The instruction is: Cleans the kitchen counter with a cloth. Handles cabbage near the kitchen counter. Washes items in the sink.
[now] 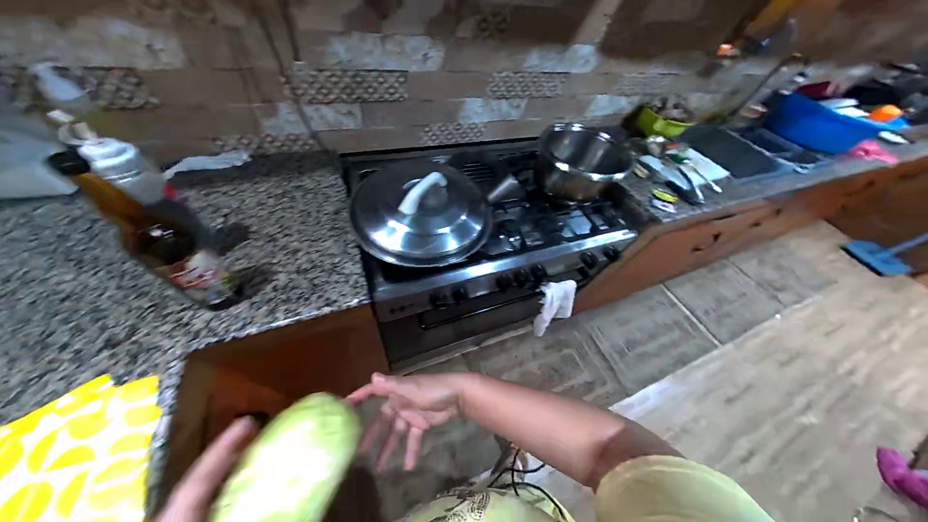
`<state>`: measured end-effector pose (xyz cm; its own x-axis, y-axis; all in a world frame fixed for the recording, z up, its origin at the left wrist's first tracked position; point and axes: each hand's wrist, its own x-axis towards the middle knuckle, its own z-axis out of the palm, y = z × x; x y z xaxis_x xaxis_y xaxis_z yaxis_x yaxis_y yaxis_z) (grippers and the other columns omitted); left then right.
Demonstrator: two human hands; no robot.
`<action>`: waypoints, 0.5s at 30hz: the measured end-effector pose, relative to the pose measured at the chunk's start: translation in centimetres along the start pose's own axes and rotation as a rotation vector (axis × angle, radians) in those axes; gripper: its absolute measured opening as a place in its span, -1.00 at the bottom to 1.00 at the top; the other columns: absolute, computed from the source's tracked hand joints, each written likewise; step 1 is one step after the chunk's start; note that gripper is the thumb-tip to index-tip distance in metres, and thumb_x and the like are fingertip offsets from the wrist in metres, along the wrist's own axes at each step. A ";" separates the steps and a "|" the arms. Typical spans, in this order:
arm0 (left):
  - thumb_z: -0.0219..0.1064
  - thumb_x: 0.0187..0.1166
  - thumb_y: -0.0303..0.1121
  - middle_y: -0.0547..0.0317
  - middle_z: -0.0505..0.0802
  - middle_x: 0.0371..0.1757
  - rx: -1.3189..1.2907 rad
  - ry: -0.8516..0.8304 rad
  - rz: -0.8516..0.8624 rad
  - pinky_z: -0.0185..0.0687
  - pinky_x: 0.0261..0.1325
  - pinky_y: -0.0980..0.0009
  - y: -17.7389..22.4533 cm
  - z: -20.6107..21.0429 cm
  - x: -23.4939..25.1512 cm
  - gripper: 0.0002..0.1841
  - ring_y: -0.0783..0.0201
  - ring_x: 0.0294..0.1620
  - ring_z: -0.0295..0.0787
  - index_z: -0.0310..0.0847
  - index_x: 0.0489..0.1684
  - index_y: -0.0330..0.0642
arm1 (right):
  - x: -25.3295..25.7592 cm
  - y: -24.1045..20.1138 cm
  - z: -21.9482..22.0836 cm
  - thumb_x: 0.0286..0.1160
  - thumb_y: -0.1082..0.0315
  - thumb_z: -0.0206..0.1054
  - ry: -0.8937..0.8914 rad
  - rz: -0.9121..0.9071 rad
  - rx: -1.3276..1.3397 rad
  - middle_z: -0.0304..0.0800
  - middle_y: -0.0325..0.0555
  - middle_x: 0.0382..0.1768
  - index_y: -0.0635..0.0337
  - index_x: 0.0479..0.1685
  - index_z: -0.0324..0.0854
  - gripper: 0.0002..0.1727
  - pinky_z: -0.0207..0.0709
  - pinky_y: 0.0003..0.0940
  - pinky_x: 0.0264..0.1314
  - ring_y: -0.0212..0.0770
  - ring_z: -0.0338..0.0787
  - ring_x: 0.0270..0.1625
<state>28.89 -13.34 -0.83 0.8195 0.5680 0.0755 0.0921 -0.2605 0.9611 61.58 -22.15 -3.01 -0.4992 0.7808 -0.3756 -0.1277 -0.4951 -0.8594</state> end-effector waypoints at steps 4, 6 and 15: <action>0.79 -0.01 0.00 -0.05 0.65 0.59 0.290 -0.189 0.158 0.69 0.44 -0.04 2.5 18.7 12.3 0.18 0.09 0.48 0.70 0.23 0.82 -0.08 | -14.5 6.1 -7.2 0.59 -0.54 -0.30 0.130 -0.064 0.187 0.81 0.04 0.15 0.13 0.60 0.28 -0.03 0.81 -0.08 -0.21 -0.01 0.89 0.02; 0.84 -0.06 -0.10 -0.07 0.68 0.57 0.454 -0.303 0.316 0.78 0.19 -0.26 3.8 27.4 17.4 0.12 -0.11 0.37 0.79 0.36 0.77 0.03 | -22.4 10.0 -11.4 0.49 -0.46 0.13 0.267 -0.118 0.334 0.85 -0.06 0.12 -0.04 0.54 0.35 -0.17 0.85 -0.18 -0.21 -0.09 0.92 -0.02; 0.68 0.33 -0.10 -0.01 0.40 0.80 0.448 -0.855 0.437 0.32 0.73 -0.13 12.6 53.5 36.7 0.04 -0.05 0.79 0.32 0.10 0.91 0.15 | -46.7 19.5 -20.0 -0.15 -0.19 0.75 1.028 -0.514 0.847 0.86 0.08 -0.02 0.14 0.38 0.37 0.03 0.84 -0.10 -0.11 -0.03 0.92 -0.08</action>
<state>90.43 -37.52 -0.15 0.9414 -0.3371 0.0114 -0.2492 -0.6725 0.6969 99.52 -60.63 -9.14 0.5448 0.6833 -0.4861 -0.7483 0.1347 -0.6495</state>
